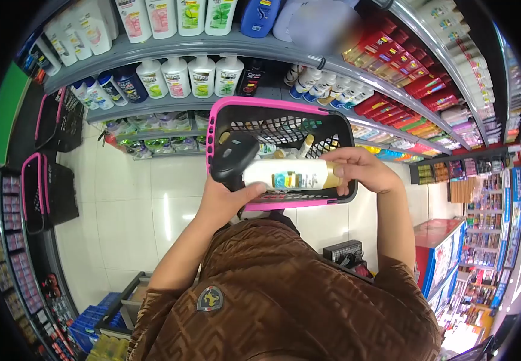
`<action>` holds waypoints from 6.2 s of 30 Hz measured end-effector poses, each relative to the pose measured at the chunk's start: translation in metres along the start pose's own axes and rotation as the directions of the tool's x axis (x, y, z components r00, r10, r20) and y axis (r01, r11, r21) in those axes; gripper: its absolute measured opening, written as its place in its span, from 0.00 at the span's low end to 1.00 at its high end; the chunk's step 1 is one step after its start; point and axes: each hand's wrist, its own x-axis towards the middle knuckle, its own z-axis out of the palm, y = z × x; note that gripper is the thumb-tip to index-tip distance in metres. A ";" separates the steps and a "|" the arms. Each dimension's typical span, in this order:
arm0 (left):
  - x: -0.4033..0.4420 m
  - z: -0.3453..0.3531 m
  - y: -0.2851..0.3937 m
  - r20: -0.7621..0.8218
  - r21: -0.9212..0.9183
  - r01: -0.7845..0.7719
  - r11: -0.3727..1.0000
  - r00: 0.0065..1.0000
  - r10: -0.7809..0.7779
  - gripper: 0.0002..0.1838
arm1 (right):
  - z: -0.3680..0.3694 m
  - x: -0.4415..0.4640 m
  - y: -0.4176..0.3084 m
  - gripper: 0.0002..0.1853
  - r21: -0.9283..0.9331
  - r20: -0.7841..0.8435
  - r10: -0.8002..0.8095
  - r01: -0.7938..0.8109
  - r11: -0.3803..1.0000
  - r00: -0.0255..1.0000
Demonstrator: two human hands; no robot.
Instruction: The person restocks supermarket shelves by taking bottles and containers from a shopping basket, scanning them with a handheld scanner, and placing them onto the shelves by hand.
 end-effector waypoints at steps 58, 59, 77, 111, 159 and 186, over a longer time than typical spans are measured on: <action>0.028 0.219 0.053 0.037 0.337 0.307 0.890 0.940 -0.338 0.18 | -0.086 0.023 0.138 0.26 0.895 -0.392 -0.236 0.428 0.125 0.889; 0.027 0.221 0.054 0.018 0.307 0.286 0.908 0.952 -0.306 0.15 | -0.098 0.025 0.134 0.26 0.825 -0.487 -0.280 0.541 0.163 0.827; -0.013 0.163 0.049 -0.077 0.083 0.237 0.968 0.970 -0.231 0.13 | -0.332 0.010 -0.225 0.46 -0.753 -0.639 -0.752 0.330 0.570 -0.159; -0.011 0.176 0.041 -0.136 0.100 0.233 0.967 0.966 -0.219 0.06 | -0.365 0.031 -0.220 0.36 -0.641 -0.767 -0.560 -0.340 0.688 0.314; -0.090 0.073 0.012 -0.466 0.015 0.609 0.793 0.706 -0.534 0.13 | 0.007 0.280 0.383 0.19 -0.901 0.239 0.329 0.082 0.427 0.913; -0.016 0.167 0.014 0.128 0.278 0.167 0.946 0.970 -0.209 0.20 | -0.053 0.087 0.137 0.38 0.994 -0.082 -0.143 0.091 0.062 0.986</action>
